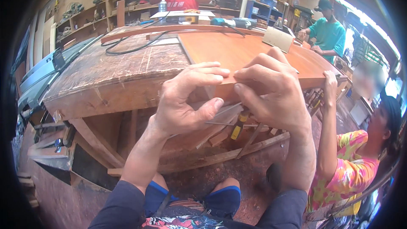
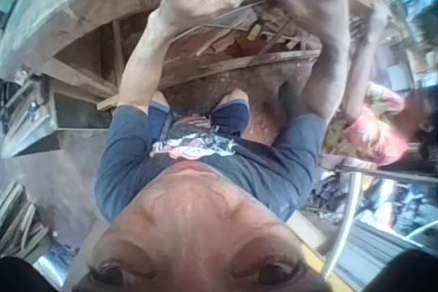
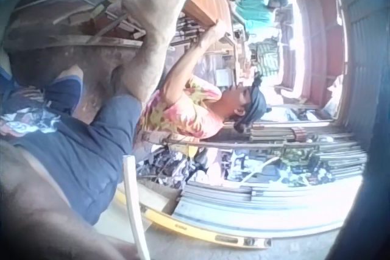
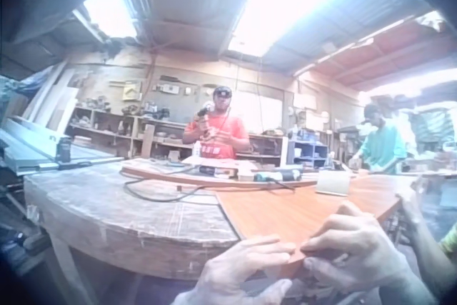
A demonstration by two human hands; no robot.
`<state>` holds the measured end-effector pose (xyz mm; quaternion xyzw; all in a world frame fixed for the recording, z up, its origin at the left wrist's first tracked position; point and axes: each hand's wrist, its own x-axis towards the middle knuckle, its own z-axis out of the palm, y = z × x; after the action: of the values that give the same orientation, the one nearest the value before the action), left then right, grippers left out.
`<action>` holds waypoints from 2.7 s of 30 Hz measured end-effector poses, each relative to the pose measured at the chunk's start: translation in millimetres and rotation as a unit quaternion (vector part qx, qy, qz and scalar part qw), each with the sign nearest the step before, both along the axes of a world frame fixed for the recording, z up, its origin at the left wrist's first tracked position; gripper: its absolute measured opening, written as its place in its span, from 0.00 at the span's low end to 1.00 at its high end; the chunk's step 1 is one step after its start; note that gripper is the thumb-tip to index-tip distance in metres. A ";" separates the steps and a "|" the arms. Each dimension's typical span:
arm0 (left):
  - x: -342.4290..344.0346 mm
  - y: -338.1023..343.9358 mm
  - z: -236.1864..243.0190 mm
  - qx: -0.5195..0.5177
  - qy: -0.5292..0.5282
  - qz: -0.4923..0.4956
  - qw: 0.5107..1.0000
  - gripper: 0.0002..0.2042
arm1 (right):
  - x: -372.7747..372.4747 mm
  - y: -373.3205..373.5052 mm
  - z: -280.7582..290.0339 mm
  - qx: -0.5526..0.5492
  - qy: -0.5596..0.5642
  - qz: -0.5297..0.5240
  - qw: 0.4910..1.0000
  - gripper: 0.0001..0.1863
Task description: The person clamps a wooden strip onto the edge of a wooden board, drills into it using a power drill, and drives a screw using an impact driver.
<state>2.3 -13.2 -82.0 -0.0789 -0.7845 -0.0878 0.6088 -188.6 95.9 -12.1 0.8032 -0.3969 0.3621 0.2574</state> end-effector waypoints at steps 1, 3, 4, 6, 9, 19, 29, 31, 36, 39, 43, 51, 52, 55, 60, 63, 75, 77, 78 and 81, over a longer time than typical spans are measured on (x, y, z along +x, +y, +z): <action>0.3 1.0 0.7 -0.002 -0.005 -0.002 1.000 0.17 | 0.2 0.4 1.1 0.008 0.003 -0.011 1.000 0.08; -1.4 1.7 -0.5 0.002 0.001 -0.007 1.000 0.16 | 0.3 1.0 1.6 0.013 0.008 -0.005 1.000 0.08; -1.4 3.8 -0.7 0.011 -0.001 -0.011 1.000 0.16 | 0.4 1.5 1.6 0.014 0.008 -0.009 1.000 0.08; 1.4 3.4 -0.8 0.020 -0.006 -0.025 0.999 0.15 | 1.7 3.4 3.2 0.025 0.018 -0.018 0.999 0.10; 10.0 2.8 3.5 -0.008 -0.025 0.006 1.000 0.16 | 6.8 2.0 -1.4 0.030 -0.009 -0.004 1.000 0.12; 39.3 13.2 12.9 0.005 -0.132 0.073 0.989 0.23 | 17.1 -2.4 -13.7 -0.030 -0.028 0.045 0.998 0.19; 152.9 -38.6 54.4 0.134 0.013 0.348 0.928 0.21 | 15.1 -4.6 -30.8 -0.088 -0.017 0.065 0.994 0.24; 185.2 -64.8 64.6 0.275 0.042 0.309 0.910 0.19 | 16.1 -3.1 -30.3 -0.101 -0.004 0.043 0.994 0.24; 187.6 -83.9 68.5 0.249 -0.113 0.434 0.858 0.19 | 20.4 -13.2 -37.9 -0.107 0.035 -0.009 0.994 0.24; 157.3 -95.5 102.7 0.173 -0.099 0.472 0.859 0.23 | 21.9 -6.9 -34.2 -0.110 0.030 -0.014 0.993 0.24; 132.8 -151.0 146.1 0.032 -0.098 0.609 0.786 0.27 | 27.0 -13.4 -36.7 -0.112 0.030 -0.013 0.993 0.24; 149.2 -236.0 193.3 -0.026 -0.183 0.789 0.586 0.28 | 28.9 -8.2 -33.8 -0.096 0.055 -0.042 0.993 0.25; 157.6 -244.8 197.3 -0.008 -0.202 0.813 0.546 0.32 | 28.6 -10.2 -34.0 -0.087 0.055 -0.039 0.994 0.25; 198.9 -262.2 207.6 -0.008 -0.201 0.851 0.486 0.38 | 31.9 -8.9 -31.7 -0.073 0.060 -0.049 0.994 0.25; 239.5 -270.3 220.7 0.101 -0.303 0.828 0.461 0.49 | 27.0 -12.7 -34.2 -0.069 0.081 -0.052 0.993 0.25; 255.5 -310.2 222.3 0.091 -0.245 0.839 0.478 0.37 | 35.5 -11.3 -39.0 -0.065 0.043 -0.066 0.995 0.26; 263.3 -239.1 231.4 0.099 -0.314 0.837 0.438 0.47 | 30.5 -10.3 -38.9 -0.047 0.041 -0.059 0.996 0.26; 265.2 -223.4 232.3 0.116 -0.323 0.828 0.443 0.46 | 27.3 -8.3 -37.9 -0.040 0.042 -0.053 0.997 0.25; 263.4 -213.6 228.3 0.115 -0.304 0.828 0.457 0.46 | 26.1 -6.6 -37.8 -0.057 0.051 -0.051 0.996 0.25; 273.6 -188.1 223.1 0.116 -0.264 0.824 0.487 0.43 | 28.9 -8.8 -35.5 -0.067 0.053 -0.040 0.995 0.25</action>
<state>276.0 -201.4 141.1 0.7020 -0.5978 0.3475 0.1706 -159.7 87.1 -47.6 0.7854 -0.3894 0.3339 0.3463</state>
